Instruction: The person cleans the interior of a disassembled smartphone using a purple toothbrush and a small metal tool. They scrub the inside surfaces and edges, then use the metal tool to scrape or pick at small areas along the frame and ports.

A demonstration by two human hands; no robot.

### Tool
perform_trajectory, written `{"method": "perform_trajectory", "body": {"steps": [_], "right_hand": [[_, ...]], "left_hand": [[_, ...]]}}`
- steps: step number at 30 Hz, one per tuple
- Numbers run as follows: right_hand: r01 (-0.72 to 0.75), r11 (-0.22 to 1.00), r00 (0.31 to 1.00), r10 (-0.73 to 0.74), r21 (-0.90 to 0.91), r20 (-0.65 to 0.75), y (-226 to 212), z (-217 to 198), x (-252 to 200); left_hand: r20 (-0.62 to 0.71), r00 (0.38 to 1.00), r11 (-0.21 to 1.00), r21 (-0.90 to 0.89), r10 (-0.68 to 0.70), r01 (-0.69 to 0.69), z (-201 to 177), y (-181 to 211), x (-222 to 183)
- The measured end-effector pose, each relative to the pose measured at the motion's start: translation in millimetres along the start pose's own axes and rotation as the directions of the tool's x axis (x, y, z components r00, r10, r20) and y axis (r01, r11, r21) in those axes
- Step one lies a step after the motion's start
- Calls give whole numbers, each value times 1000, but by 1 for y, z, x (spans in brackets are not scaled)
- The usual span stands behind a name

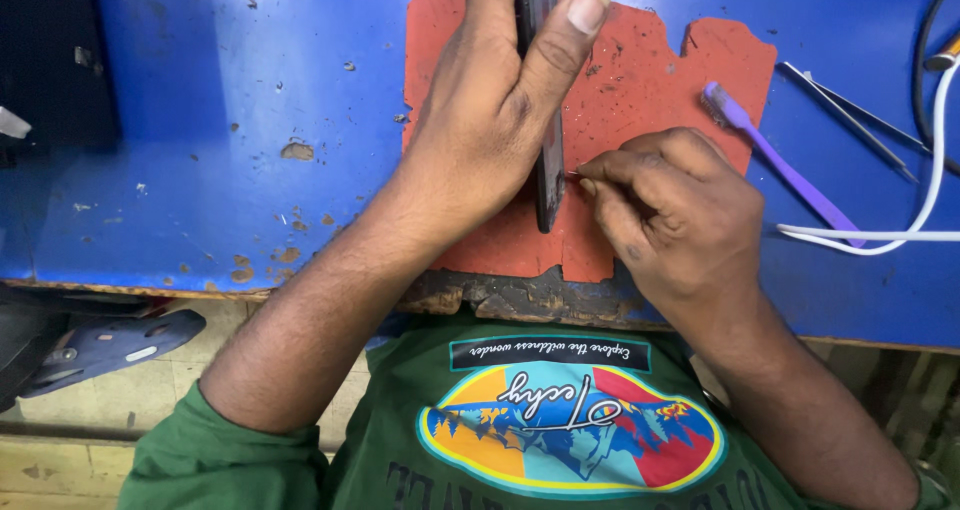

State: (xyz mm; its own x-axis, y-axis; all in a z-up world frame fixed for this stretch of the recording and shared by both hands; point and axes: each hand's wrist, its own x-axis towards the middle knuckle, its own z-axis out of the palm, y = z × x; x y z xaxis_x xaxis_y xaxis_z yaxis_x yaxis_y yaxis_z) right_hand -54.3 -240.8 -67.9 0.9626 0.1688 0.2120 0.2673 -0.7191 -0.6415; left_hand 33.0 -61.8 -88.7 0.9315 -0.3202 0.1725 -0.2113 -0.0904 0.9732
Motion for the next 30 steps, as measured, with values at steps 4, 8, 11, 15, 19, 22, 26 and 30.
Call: {"method": "perform_trajectory", "body": {"steps": [4,8,11,15,19,22,26,30], "right_hand": [[23,999,1000,-23,-32,-1,2,1,-1],[49,997,999,-49,-58,2,1,2,0],[105,989,994,-103,-105,19,-2,1,0],[128,985,991,-124,-116,45,-5,0,-2],[117,987,992,-111,-112,52,-7,0,-3],[111,988,993,-106,-112,51,-8,1,-4],[89,991,996,-85,-101,40,-9,3,-7],[63,995,997,-59,-80,44,-9,3,-9]], "left_hand": [[10,1000,1000,-32,0,1,1,-3,-1],[9,1000,999,-54,3,-3,2,-3,0],[10,1000,998,-56,-10,11,2,-2,0],[16,1000,995,-96,-18,19,3,1,-3],[22,1000,990,-144,13,-9,3,0,-6],[13,999,992,-119,51,-49,3,-2,-10],[12,999,996,-76,47,-46,3,0,-15],[46,998,997,-72,40,-36,2,4,-24]]}}
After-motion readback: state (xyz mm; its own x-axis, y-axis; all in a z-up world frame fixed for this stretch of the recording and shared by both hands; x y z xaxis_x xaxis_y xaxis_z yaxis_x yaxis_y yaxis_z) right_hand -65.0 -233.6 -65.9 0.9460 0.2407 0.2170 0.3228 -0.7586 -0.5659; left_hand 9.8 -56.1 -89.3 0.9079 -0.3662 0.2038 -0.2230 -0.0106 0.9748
